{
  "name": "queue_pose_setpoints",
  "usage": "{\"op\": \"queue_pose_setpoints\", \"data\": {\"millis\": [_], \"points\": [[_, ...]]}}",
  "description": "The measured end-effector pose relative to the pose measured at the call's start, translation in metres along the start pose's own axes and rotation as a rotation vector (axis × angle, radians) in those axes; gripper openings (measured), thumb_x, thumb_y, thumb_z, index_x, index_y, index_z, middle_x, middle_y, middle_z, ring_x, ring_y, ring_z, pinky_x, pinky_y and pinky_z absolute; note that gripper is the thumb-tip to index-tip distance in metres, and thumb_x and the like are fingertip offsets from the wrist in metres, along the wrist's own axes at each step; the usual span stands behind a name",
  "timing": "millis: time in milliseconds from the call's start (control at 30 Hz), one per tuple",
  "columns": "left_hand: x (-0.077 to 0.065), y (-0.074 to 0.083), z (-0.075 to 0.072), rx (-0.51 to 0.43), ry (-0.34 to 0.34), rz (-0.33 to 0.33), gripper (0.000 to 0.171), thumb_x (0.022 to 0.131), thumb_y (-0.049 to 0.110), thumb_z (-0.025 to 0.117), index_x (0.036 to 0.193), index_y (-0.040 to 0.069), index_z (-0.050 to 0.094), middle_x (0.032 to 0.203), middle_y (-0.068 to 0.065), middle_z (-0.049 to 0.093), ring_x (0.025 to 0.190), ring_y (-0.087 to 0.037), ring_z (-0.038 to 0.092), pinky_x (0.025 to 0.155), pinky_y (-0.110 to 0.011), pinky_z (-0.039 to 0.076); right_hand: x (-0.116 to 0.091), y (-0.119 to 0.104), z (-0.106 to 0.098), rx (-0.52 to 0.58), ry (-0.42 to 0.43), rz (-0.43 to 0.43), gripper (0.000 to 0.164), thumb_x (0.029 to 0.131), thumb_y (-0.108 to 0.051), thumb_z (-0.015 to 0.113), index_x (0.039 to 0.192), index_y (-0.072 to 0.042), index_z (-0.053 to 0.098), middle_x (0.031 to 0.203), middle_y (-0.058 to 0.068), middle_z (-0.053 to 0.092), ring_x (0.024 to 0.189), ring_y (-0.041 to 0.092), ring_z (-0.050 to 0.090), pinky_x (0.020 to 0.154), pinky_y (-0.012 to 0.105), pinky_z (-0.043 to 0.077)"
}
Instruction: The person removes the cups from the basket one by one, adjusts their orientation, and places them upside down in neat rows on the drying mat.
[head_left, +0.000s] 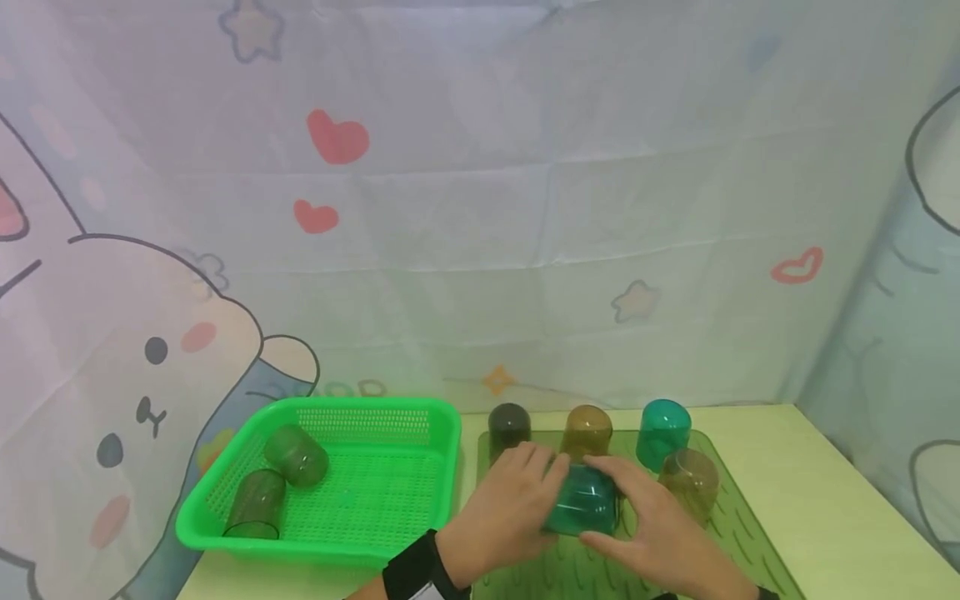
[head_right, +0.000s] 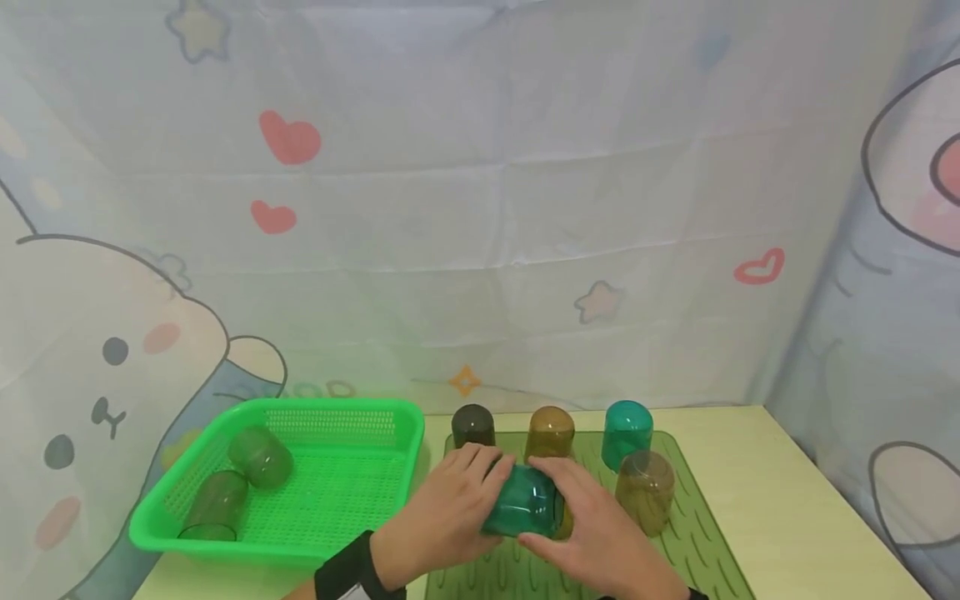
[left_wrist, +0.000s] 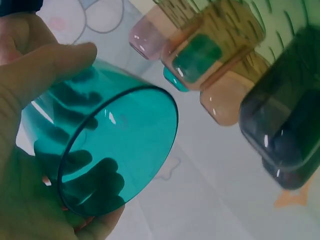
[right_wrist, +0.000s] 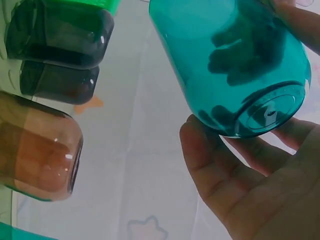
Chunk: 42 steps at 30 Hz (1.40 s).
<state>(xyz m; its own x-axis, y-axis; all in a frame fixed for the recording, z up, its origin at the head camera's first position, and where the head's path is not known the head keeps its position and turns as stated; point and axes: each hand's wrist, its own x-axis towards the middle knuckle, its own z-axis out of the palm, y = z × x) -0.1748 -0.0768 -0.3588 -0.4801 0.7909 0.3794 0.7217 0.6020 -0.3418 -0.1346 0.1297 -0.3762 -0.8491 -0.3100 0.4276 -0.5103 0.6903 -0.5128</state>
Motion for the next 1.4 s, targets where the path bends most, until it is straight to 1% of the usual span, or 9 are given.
{"op": "queue_pose_setpoints", "data": {"millis": [167, 400, 567, 700, 933, 1000, 1133, 1300, 1400], "points": [[-0.006, -0.001, 0.006, -0.150, 0.034, -0.059, 0.081, 0.068, 0.050, 0.079, 0.129, 0.004, 0.050, 0.118, -0.009, 0.055, 0.106, -0.022, 0.052, 0.087, -0.031, 0.048, -0.001, -0.001, -0.006, 0.022, 0.006, -0.017, 0.078, 0.076, -0.051, 0.074, 0.139, -0.015, 0.044, 0.134, 0.001, 0.050, 0.113, 0.018, 0.053, 0.083, 0.040, 0.051], [-0.027, -0.004, 0.018, -0.477, 0.100, -0.207, 0.079, 0.067, 0.039, 0.081, 0.130, 0.006, 0.047, 0.119, -0.006, 0.053, 0.107, -0.019, 0.051, 0.086, -0.030, 0.048, -0.003, 0.000, -0.019, 0.027, 0.016, -0.036, 0.069, 0.077, -0.044, 0.076, 0.135, -0.016, 0.049, 0.130, 0.002, 0.053, 0.113, 0.023, 0.054, 0.079, 0.036, 0.052], [-0.047, -0.007, 0.023, -0.769, -0.013, -0.337, 0.082, 0.066, 0.031, 0.083, 0.136, 0.016, 0.042, 0.127, -0.002, 0.048, 0.110, -0.014, 0.049, 0.085, -0.032, 0.049, -0.005, 0.006, -0.025, 0.020, -0.041, 0.007, 0.062, 0.082, -0.046, 0.071, 0.132, -0.016, 0.052, 0.129, 0.003, 0.053, 0.110, 0.024, 0.055, 0.078, 0.032, 0.052], [-0.058, -0.004, 0.029, -0.944, -0.103, -0.416, 0.085, 0.069, 0.031, 0.083, 0.140, 0.022, 0.038, 0.131, 0.000, 0.047, 0.113, -0.016, 0.050, 0.088, -0.038, 0.048, -0.009, 0.014, -0.030, 0.013, -0.037, 0.030, 0.058, 0.083, -0.042, 0.071, 0.130, -0.012, 0.054, 0.128, 0.004, 0.054, 0.111, 0.024, 0.054, 0.079, 0.033, 0.052], [-0.068, 0.004, 0.045, -1.160, -0.232, -0.596, 0.091, 0.065, 0.035, 0.087, 0.140, 0.019, 0.038, 0.123, 0.000, 0.055, 0.109, -0.022, 0.055, 0.086, -0.049, 0.047, -0.012, 0.024, -0.044, -0.014, -0.042, 0.116, 0.055, 0.086, -0.039, 0.069, 0.131, -0.011, 0.053, 0.128, 0.005, 0.052, 0.097, 0.015, 0.054, 0.075, 0.036, 0.050], [-0.070, 0.005, 0.050, -1.194, -0.270, -0.645, 0.095, 0.063, 0.036, 0.087, 0.141, 0.018, 0.036, 0.120, -0.001, 0.056, 0.107, -0.025, 0.056, 0.085, -0.052, 0.047, -0.013, 0.027, -0.048, 0.000, -0.053, 0.142, 0.055, 0.087, -0.038, 0.068, 0.132, -0.010, 0.052, 0.128, 0.007, 0.052, 0.100, 0.019, 0.055, 0.076, 0.038, 0.050], [-0.074, 0.005, 0.061, -1.245, -0.320, -0.678, 0.096, 0.063, 0.037, 0.088, 0.141, 0.017, 0.035, 0.116, 0.000, 0.058, 0.105, -0.025, 0.057, 0.085, -0.053, 0.047, -0.015, 0.031, -0.055, 0.039, -0.054, 0.161, 0.053, 0.088, -0.034, 0.068, 0.132, -0.009, 0.051, 0.127, 0.010, 0.053, 0.100, 0.026, 0.058, 0.076, 0.042, 0.050], [-0.077, 0.002, 0.076, -1.239, -0.332, -0.618, 0.092, 0.065, 0.034, 0.087, 0.140, 0.015, 0.037, 0.112, 0.001, 0.060, 0.102, -0.021, 0.058, 0.085, -0.045, 0.048, -0.015, 0.034, -0.058, 0.058, -0.060, 0.152, 0.051, 0.089, -0.031, 0.066, 0.132, -0.008, 0.051, 0.126, 0.011, 0.054, 0.099, 0.028, 0.059, 0.075, 0.044, 0.049], [-0.077, 0.001, 0.084, -1.284, -0.314, -0.576, 0.090, 0.066, 0.031, 0.087, 0.139, 0.016, 0.037, 0.113, 0.004, 0.059, 0.104, -0.018, 0.057, 0.087, -0.039, 0.047, -0.016, 0.034, -0.058, 0.059, -0.059, 0.159, 0.051, 0.090, -0.033, 0.066, 0.131, -0.009, 0.051, 0.124, 0.008, 0.054, 0.098, 0.027, 0.058, 0.075, 0.043, 0.049]]}}
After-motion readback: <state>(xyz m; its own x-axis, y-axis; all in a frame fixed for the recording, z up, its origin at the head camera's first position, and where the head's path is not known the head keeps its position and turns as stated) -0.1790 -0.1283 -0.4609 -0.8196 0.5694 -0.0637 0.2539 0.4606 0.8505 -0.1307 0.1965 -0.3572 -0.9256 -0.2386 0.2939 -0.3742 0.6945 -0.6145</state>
